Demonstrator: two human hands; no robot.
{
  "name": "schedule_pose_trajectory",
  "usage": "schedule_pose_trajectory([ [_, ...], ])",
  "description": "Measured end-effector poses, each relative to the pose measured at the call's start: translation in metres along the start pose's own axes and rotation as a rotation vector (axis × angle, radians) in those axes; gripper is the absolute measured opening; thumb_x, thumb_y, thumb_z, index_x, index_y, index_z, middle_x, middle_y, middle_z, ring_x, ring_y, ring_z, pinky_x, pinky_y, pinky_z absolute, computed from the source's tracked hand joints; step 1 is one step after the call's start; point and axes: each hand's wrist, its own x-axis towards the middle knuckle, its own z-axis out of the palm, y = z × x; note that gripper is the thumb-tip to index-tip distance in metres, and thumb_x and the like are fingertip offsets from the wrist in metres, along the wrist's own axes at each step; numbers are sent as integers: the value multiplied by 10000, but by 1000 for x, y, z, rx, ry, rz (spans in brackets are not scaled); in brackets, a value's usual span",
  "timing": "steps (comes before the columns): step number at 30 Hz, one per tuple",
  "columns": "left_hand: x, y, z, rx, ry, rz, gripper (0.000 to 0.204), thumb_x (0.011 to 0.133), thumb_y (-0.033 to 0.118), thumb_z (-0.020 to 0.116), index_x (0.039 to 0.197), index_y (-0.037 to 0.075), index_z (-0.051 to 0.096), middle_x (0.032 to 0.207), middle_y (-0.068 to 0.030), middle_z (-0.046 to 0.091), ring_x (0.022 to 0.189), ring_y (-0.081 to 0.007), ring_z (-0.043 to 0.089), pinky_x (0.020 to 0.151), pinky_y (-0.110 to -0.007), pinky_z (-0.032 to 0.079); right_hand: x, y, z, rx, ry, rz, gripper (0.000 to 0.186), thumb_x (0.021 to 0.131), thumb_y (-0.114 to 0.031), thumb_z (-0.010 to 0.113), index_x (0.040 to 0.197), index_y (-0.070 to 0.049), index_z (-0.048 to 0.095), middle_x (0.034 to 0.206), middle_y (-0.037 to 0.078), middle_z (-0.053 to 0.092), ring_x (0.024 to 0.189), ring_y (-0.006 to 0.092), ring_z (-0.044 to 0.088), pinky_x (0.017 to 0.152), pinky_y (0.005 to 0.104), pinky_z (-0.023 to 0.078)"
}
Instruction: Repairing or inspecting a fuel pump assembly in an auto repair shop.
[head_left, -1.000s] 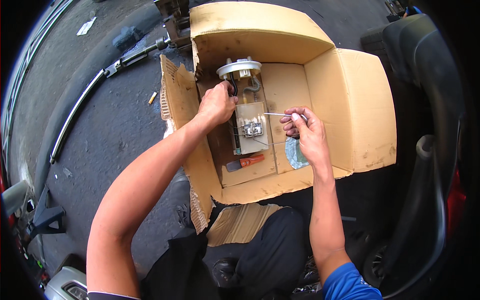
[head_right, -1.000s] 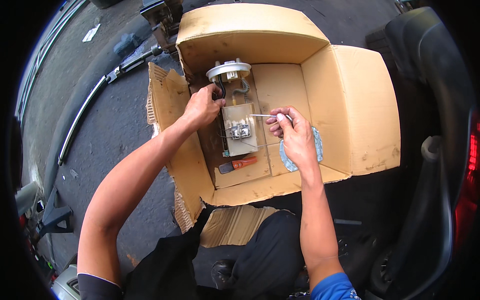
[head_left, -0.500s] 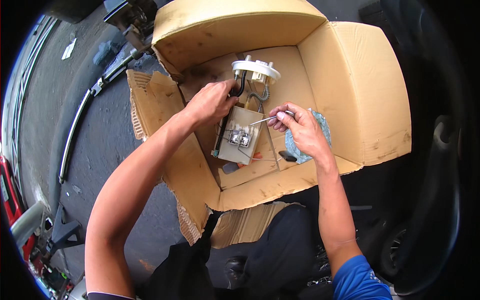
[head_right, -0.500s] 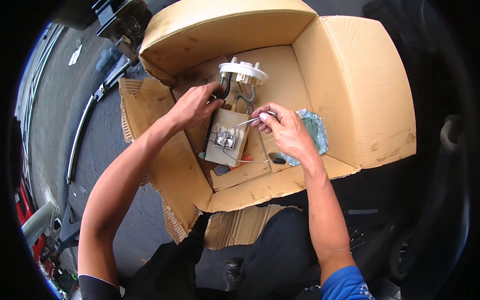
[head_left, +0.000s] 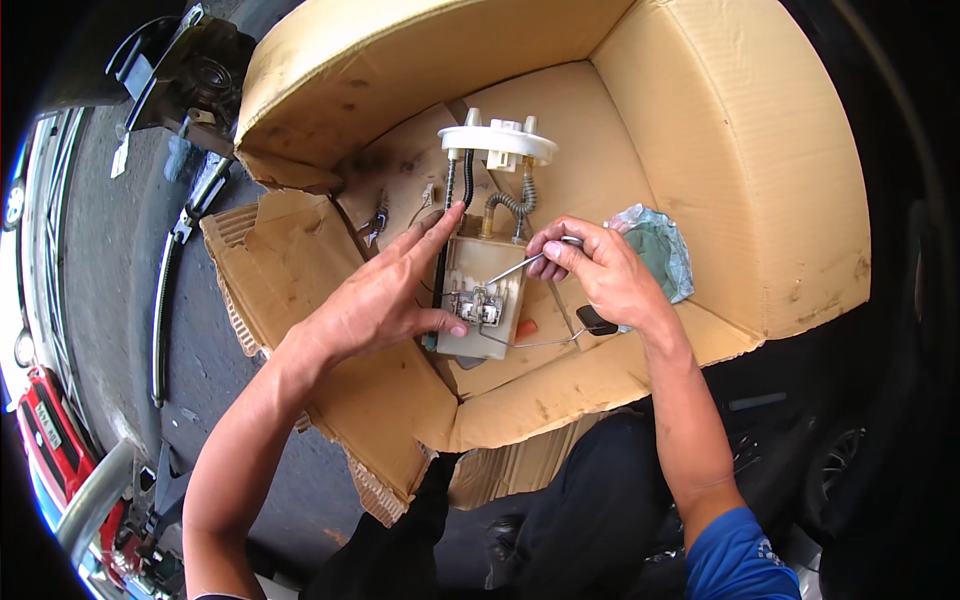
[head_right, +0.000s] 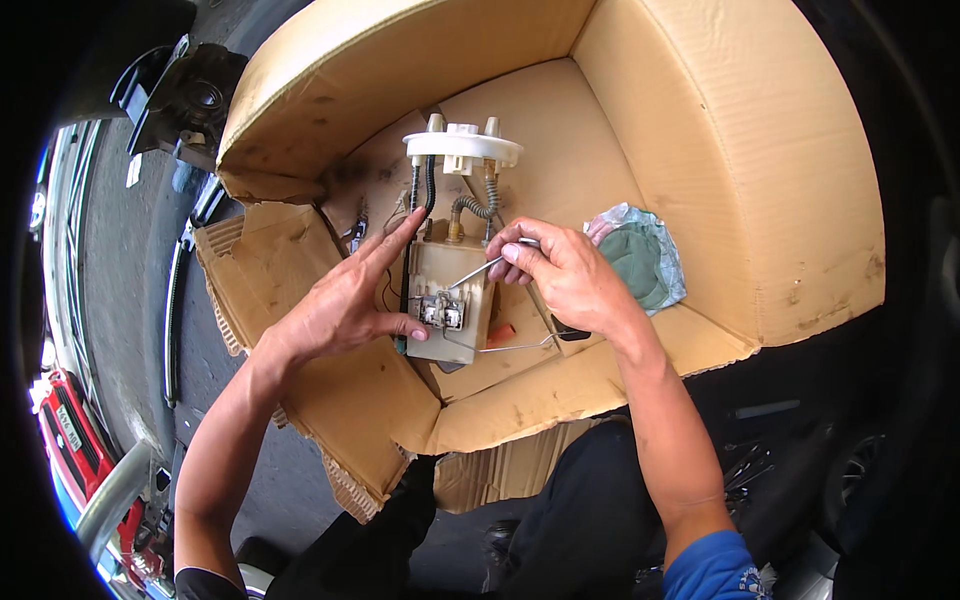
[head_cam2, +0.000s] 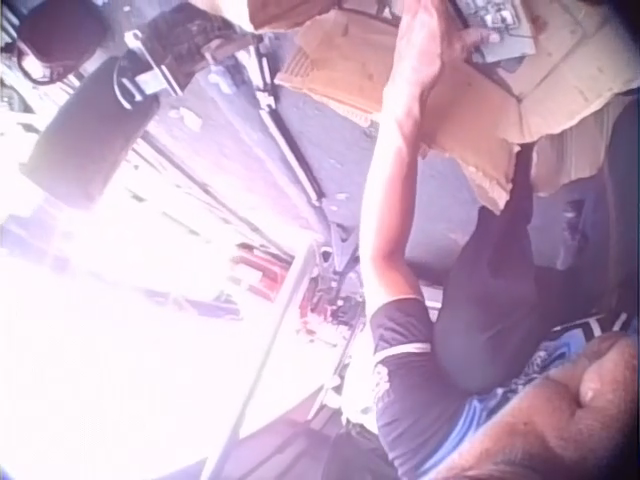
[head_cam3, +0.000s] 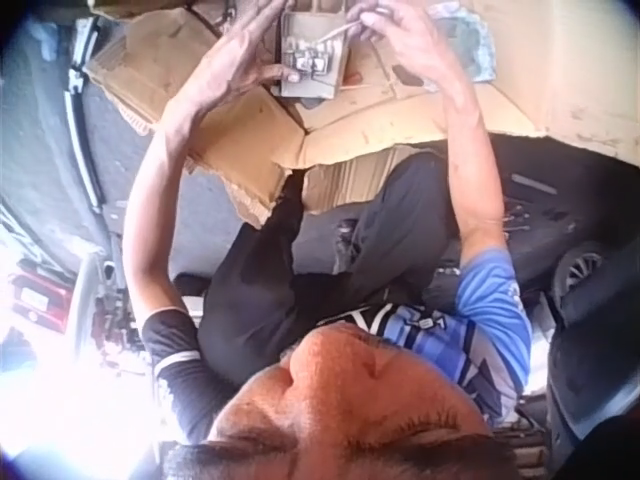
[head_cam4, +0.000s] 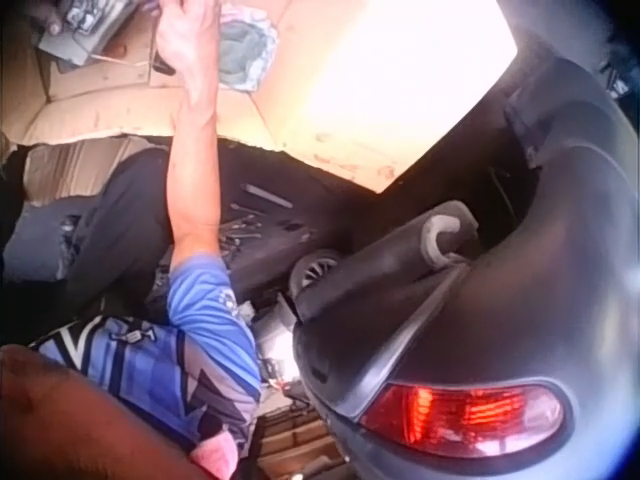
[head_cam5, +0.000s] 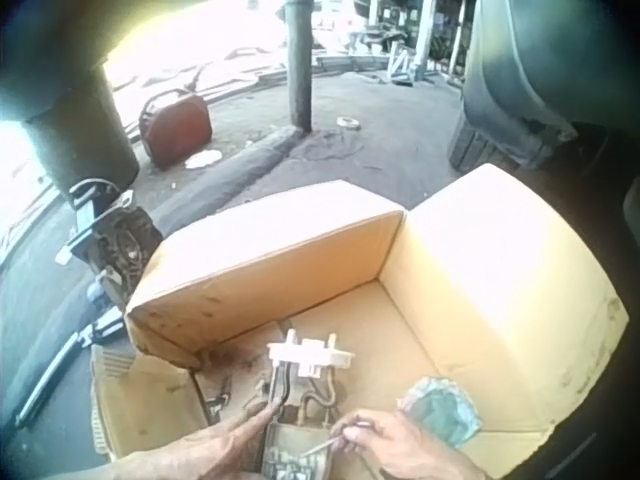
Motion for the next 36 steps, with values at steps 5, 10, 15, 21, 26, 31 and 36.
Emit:
schedule_pose_trajectory([
  [5,1,6,1,13,-6,-23,1256,771,335,943,1737,162,158,1675,-260,367,1544,-448,382,1274,-511,370,2,3,1,30,-2,-23,230,1123,-156,550,1157,9,708,953,82,784,887,143,714,844,312,582],
  [10,0,2,5,89,18,4,1157,809,401,918,1721,176,243,1665,-299,351,1524,-484,401,1248,-514,400,6,7,0,31,-8,-8,248,1137,-183,537,1148,6,698,947,81,777,876,142,712,835,310,581],
  [15,-1,0,6,100,32,17,1116,823,427,911,1708,177,280,1663,-301,350,1512,-487,420,1238,-513,417,6,11,1,76,-9,-4,256,1148,-207,527,1134,1,677,912,66,754,859,139,706,815,313,577],
  [21,-2,2,5,126,46,40,1047,857,356,894,1683,97,305,1612,-330,384,1480,-480,450,1227,-487,430,0,-3,9,-25,65,-62,253,1148,-208,522,1107,2,657,876,75,736,820,148,706,782,311,567],
  [26,-1,2,5,115,38,37,1041,855,360,894,1676,98,311,1614,-333,380,1478,-484,451,1227,-491,430,0,-7,4,-99,45,-16,242,1144,-202,536,1102,8,649,868,68,704,812,139,678,774,317,550],
  [31,-1,2,6,121,22,5,1056,843,348,904,1683,114,307,1629,-344,365,1490,-504,430,1230,-499,421,4,-4,0,-83,20,26,233,1144,-190,533,1096,10,642,846,51,670,792,132,652,754,320,545],
  [36,0,0,5,100,27,39,1068,834,339,912,1685,122,305,1632,-355,356,1496,-512,421,1234,-504,415,8,1,-1,-81,2,19,223,1145,-173,526,1088,14,633,838,40,649,797,123,633,761,314,539],
])
